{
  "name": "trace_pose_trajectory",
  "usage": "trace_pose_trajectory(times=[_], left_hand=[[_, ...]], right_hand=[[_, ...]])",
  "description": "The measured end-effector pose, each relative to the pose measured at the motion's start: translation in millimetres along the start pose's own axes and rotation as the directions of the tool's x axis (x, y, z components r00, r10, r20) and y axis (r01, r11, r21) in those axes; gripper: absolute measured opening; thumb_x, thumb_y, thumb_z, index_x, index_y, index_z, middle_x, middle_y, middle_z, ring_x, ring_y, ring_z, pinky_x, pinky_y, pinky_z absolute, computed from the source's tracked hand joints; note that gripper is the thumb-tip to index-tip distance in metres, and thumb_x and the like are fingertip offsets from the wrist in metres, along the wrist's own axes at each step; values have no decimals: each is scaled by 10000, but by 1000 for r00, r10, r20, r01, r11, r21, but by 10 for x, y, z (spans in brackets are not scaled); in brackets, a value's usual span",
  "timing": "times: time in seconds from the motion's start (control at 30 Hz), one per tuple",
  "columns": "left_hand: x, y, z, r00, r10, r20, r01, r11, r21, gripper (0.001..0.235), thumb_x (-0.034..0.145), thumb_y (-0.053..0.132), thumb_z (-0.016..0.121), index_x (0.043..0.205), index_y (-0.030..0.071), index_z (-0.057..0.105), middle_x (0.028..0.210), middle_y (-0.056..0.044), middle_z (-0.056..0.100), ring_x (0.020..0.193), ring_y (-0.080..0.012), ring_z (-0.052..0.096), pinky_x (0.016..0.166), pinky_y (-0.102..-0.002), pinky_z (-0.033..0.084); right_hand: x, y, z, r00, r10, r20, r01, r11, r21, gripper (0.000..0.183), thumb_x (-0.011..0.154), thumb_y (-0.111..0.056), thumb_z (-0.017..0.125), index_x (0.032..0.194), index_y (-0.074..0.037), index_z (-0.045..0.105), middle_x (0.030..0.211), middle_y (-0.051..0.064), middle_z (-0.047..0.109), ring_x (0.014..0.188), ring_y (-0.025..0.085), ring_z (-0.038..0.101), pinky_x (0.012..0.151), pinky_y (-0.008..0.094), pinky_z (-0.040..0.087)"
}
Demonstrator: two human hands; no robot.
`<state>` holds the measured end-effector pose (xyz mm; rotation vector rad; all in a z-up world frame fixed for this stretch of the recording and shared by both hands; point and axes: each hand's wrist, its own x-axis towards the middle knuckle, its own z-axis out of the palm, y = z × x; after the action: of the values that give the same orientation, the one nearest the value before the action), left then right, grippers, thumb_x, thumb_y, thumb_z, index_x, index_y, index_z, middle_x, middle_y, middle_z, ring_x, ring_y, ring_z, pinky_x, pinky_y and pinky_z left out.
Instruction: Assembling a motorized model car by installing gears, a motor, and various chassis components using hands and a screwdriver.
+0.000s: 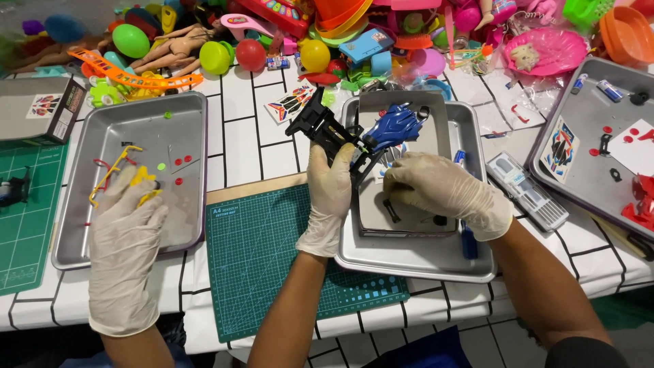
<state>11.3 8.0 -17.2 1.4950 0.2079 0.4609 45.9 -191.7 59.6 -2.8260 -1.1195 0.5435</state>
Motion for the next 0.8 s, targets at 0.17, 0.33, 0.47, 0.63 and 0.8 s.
trace_pose_trajectory(times=[0.17, 0.33, 0.47, 0.63, 0.8], left_hand=[[9, -6, 3, 1000, 4, -1, -4, 1000, -1, 160, 895, 122, 689, 1025, 43, 635, 961, -88, 669, 935, -179, 611, 843, -368, 542], [15, -51, -1, 1000, 5, -4, -5, 1000, -5, 156, 898, 123, 687, 1013, 35, 629, 954, -96, 664, 934, -190, 605, 847, -378, 536], [-28, 203, 77, 997, -50, -54, 52, 998, 46, 198, 896, 194, 693, 898, 89, 525, 852, -31, 552, 813, -158, 512, 750, -356, 481], [-60, 329, 111, 987, -129, -95, 141, 982, 128, 371, 902, 287, 693, 768, 145, 378, 747, 22, 396, 691, -147, 377, 644, -356, 391], [6, -71, 17, 999, -13, -34, 12, 1000, -28, 135, 898, 127, 695, 982, 57, 615, 911, -73, 666, 875, -160, 613, 774, -345, 557]], right_hand=[[-19, 113, 41, 983, -40, -177, 32, 998, -51, 328, 891, -191, 699, 1213, -257, 702, 1057, 15, 752, 1138, 225, 664, 1033, 413, 521], [-65, 173, -20, 974, -53, -218, 39, 997, -70, 355, 874, -184, 706, 1219, -267, 695, 1051, 7, 747, 1116, 209, 664, 1023, 402, 528], [-293, 313, -261, 960, -1, -281, 50, 985, 168, 173, 933, -194, 678, 1087, -212, 756, 993, 8, 736, 1002, 192, 658, 940, 360, 513], [-498, 409, -299, 893, 62, -446, 9, 988, 155, 149, 909, -229, 741, 1022, -151, 797, 960, 26, 732, 907, 240, 669, 833, 397, 534], [-327, 154, -111, 936, -5, -352, -25, 996, -80, 180, 882, -127, 730, 1026, -219, 787, 976, 25, 742, 1026, 206, 662, 948, 376, 563]])
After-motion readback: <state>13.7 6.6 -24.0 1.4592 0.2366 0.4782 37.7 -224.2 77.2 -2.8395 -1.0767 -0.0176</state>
